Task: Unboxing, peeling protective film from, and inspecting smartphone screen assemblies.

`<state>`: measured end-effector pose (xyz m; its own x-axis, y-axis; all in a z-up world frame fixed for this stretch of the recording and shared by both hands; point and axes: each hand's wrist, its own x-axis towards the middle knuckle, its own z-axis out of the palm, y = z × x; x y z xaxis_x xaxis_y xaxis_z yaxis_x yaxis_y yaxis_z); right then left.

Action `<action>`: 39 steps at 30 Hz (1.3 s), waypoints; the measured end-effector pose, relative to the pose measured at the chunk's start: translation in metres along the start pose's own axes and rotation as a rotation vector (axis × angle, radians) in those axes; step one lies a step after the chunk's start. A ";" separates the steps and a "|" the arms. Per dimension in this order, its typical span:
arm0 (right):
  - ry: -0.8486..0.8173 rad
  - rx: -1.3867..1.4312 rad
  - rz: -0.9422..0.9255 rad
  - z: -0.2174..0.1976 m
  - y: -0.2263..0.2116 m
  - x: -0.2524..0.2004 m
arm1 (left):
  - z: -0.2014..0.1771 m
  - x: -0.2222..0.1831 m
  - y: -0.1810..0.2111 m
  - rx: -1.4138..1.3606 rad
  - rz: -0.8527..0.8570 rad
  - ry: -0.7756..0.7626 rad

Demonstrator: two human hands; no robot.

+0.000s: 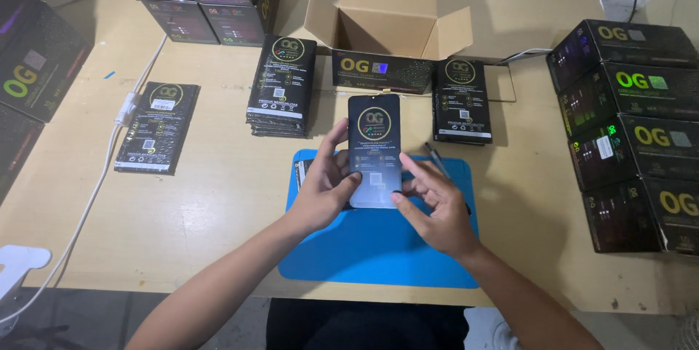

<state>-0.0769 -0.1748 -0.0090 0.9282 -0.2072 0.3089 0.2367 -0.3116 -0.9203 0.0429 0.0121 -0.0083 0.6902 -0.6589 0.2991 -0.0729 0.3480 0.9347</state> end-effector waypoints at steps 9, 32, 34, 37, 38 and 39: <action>-0.112 0.045 -0.167 0.014 -0.011 -0.007 | 0.007 -0.005 -0.019 -0.075 -0.040 -0.294; -0.006 0.232 0.080 -0.006 -0.023 0.007 | 0.040 -0.023 0.008 -0.032 -0.185 -0.511; -0.064 0.169 0.031 -0.004 -0.025 0.007 | 0.036 -0.020 0.005 -0.045 -0.222 -0.478; -0.145 0.122 0.004 -0.001 -0.014 0.004 | 0.027 -0.016 0.000 0.033 -0.248 -0.429; -0.178 0.092 -0.004 0.000 -0.011 0.003 | 0.027 -0.015 0.003 0.036 -0.272 -0.415; -0.209 0.062 -0.013 0.000 -0.008 0.002 | 0.026 -0.014 0.006 0.039 -0.294 -0.401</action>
<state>-0.0771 -0.1722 -0.0010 0.9628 -0.0050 0.2703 0.2603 -0.2541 -0.9315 0.0141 0.0057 -0.0013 0.3548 -0.9327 0.0649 0.0511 0.0886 0.9948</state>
